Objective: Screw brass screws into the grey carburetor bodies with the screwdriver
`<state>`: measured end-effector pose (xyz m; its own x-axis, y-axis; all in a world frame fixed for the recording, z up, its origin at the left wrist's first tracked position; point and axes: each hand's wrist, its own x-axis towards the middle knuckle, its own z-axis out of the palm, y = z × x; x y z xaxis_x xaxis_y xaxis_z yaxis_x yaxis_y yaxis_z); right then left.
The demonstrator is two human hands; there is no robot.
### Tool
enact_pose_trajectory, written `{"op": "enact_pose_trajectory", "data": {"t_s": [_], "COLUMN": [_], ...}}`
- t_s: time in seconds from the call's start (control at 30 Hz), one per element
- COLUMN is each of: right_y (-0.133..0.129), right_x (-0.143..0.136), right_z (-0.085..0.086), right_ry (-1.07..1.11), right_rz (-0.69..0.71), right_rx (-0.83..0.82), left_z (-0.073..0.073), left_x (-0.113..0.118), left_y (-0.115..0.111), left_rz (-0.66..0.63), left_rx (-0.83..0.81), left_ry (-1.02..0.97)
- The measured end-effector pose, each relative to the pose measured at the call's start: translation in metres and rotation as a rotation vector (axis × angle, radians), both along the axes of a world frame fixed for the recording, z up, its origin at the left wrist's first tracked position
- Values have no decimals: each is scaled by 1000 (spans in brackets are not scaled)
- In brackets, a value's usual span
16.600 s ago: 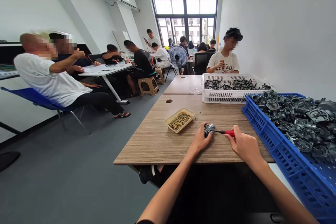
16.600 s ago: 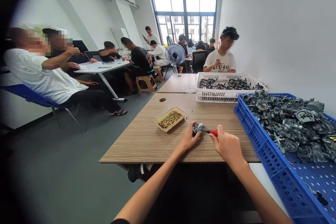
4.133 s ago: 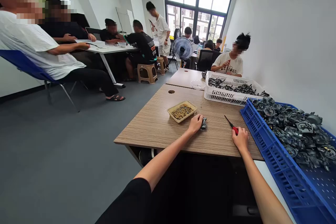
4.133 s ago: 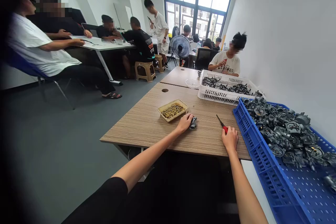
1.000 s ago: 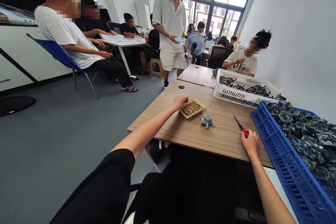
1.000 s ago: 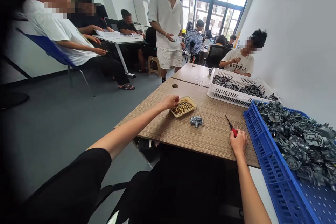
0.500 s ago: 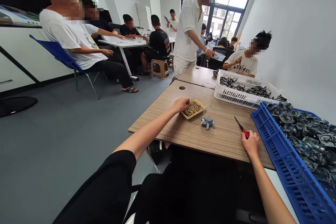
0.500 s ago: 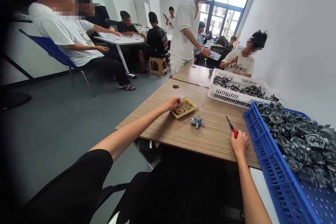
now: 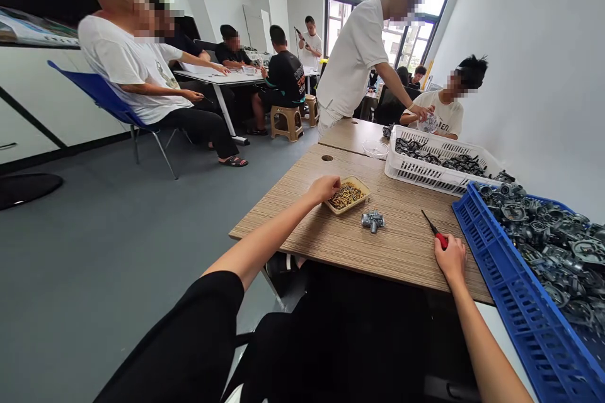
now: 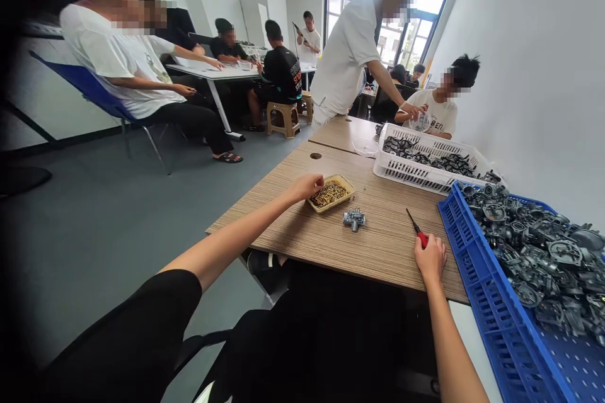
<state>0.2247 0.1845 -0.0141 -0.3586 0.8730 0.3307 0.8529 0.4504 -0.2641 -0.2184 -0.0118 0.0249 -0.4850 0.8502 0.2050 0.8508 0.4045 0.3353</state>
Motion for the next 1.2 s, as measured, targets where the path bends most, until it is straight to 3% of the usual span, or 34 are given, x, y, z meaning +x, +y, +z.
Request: {"op": "enact_pose_trajectory", "data": {"t_s": [1.2], "right_y": [-1], "right_x": [0], "right_z": [-1], "right_ry": [18], "right_rz": [-12], "right_rx": [8], "left_z": [0], "left_x": [14], "left_y": [2], "left_rz": [50], "left_rx": [-14], "left_ry": [52]}}
